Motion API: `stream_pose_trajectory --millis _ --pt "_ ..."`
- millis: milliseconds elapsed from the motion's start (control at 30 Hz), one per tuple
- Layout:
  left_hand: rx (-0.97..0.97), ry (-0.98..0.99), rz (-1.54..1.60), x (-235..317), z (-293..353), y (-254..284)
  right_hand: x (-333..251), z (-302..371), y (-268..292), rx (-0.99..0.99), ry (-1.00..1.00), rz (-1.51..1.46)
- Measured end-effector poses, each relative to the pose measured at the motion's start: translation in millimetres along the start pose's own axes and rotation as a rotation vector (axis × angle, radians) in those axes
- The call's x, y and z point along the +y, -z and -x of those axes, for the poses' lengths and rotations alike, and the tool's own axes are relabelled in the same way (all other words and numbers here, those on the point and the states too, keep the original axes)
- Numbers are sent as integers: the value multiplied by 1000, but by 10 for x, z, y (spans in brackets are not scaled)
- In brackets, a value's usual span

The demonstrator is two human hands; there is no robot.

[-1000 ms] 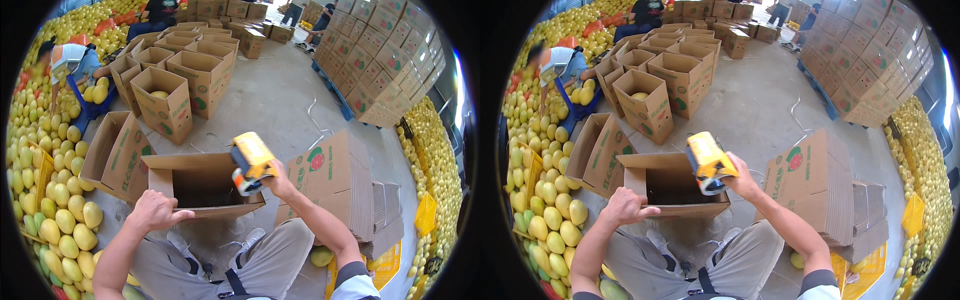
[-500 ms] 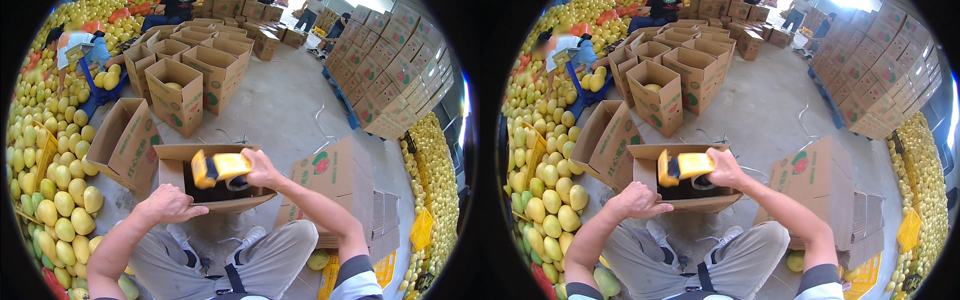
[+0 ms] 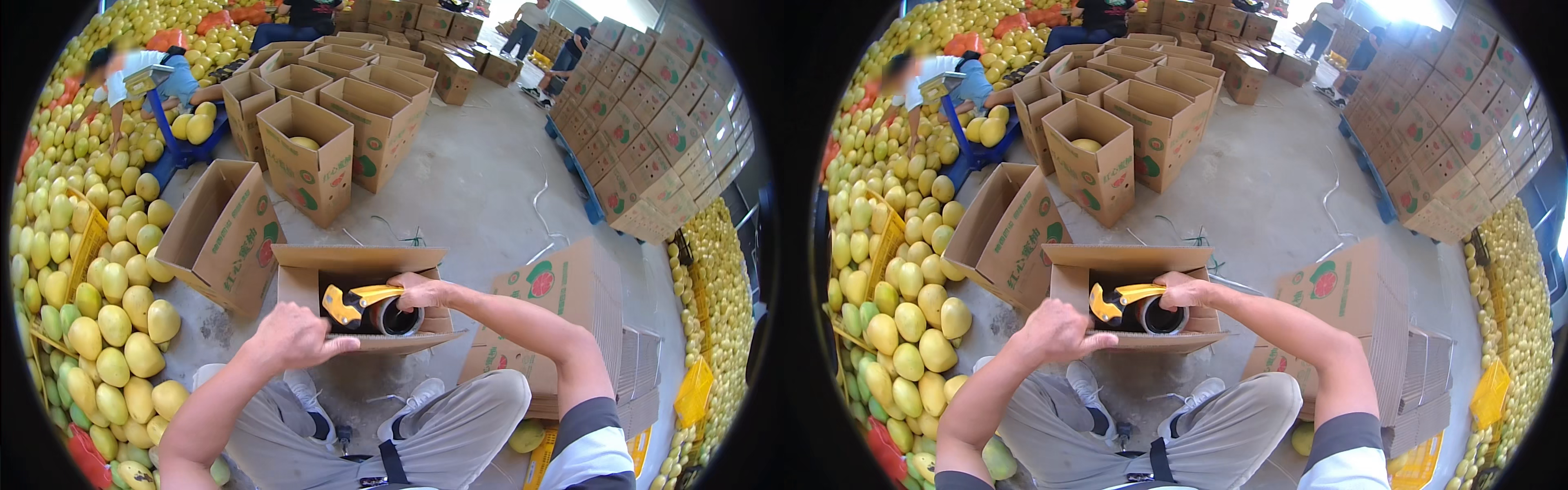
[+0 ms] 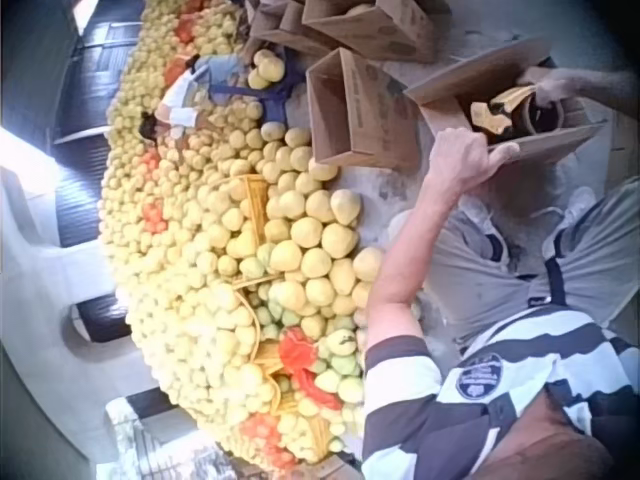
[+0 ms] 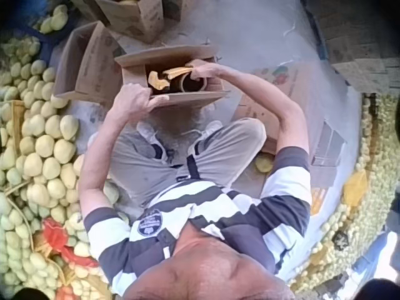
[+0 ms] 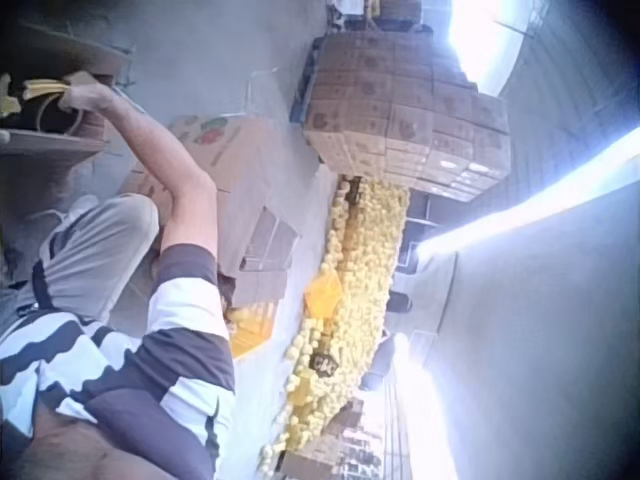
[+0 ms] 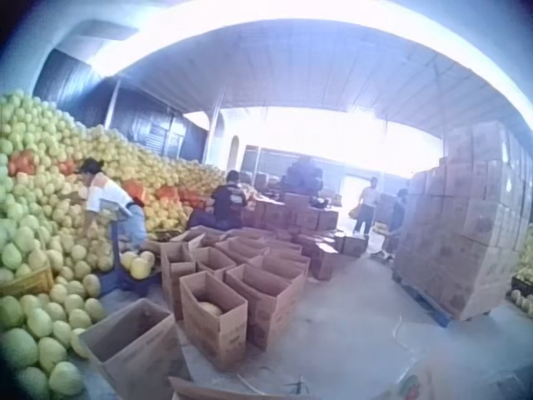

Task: The person sits on the floor and repeatedly folds flat cardboard sheets into open boxes, then uses a handheld tape dispenser to seal the seams. The person places each finished box aside and continues the cycle with new sheets.

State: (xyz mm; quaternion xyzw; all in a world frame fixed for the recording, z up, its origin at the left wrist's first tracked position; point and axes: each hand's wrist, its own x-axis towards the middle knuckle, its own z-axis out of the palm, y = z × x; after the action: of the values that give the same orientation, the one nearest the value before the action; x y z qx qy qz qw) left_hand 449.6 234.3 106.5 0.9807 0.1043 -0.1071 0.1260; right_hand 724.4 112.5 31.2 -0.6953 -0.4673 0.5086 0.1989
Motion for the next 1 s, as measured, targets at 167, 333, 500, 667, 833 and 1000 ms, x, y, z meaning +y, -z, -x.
stream_pose_trajectory --millis 167,333,500,667,833,1000 --pt "785 -165 -94 -433 -185 -435 -334 201 322 256 259 -234" --pt "1078 91 -55 -444 -401 -749 -910 452 589 794 663 -599" --pt "1243 219 -81 -498 -470 -811 -740 -269 694 727 491 -857" --pt "1268 286 23 -580 -453 -883 -478 -219 77 1052 421 -498" --pt "1114 225 375 -649 -509 -920 143 -74 -414 1091 308 -264" --pt "1007 210 951 -716 -512 -1132 -118 34 -246 977 324 -687"
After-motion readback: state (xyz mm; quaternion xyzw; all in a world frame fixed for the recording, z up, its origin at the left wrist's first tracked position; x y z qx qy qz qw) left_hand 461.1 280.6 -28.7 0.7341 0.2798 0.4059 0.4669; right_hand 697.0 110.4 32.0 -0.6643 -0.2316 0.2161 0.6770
